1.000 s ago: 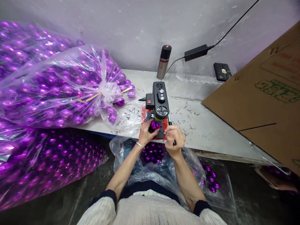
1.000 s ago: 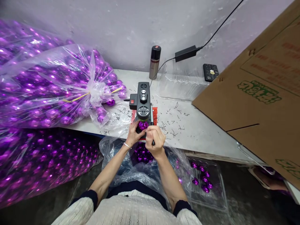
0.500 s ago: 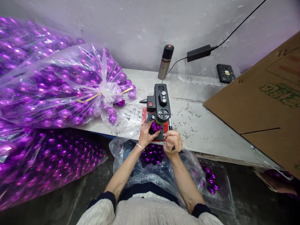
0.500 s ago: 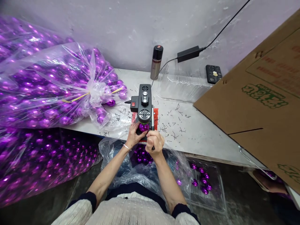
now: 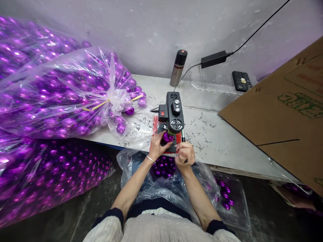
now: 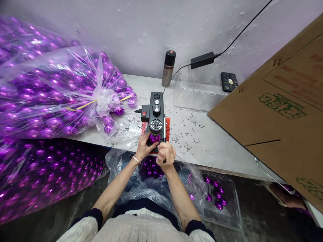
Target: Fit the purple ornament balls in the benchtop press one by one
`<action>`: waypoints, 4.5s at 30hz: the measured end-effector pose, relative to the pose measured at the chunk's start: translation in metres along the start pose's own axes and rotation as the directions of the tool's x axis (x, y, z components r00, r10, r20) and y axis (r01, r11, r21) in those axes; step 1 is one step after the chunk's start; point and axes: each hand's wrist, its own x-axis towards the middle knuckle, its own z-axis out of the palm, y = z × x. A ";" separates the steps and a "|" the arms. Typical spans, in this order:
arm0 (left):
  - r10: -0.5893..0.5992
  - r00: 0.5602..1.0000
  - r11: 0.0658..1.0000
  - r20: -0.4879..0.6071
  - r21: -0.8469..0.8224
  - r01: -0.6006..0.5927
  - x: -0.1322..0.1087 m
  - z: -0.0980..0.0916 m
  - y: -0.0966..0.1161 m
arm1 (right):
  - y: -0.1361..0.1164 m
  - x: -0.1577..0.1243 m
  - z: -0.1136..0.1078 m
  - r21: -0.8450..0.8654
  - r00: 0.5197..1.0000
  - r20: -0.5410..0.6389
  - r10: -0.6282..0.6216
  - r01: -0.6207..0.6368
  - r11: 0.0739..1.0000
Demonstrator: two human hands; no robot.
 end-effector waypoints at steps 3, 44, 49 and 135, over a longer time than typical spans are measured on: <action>-0.016 1.000 1.000 -0.007 -0.008 0.016 0.000 0.000 0.000 | 0.005 -0.004 0.000 -0.005 0.999 0.018 -0.028 0.028 1.000; -0.442 0.855 0.870 -0.272 0.102 0.483 0.149 -0.127 -0.047 | -0.015 0.033 -0.013 -0.070 0.998 0.054 0.034 -0.030 0.997; -0.555 0.826 0.804 -0.094 -0.313 0.505 0.115 -0.129 -0.024 | -0.017 0.034 -0.012 -0.058 0.998 0.058 0.024 -0.021 0.998; 0.319 0.844 0.904 0.431 0.129 -0.407 -0.116 -0.020 -0.001 | -0.027 0.047 -0.013 -0.069 0.995 0.053 0.086 -0.082 0.994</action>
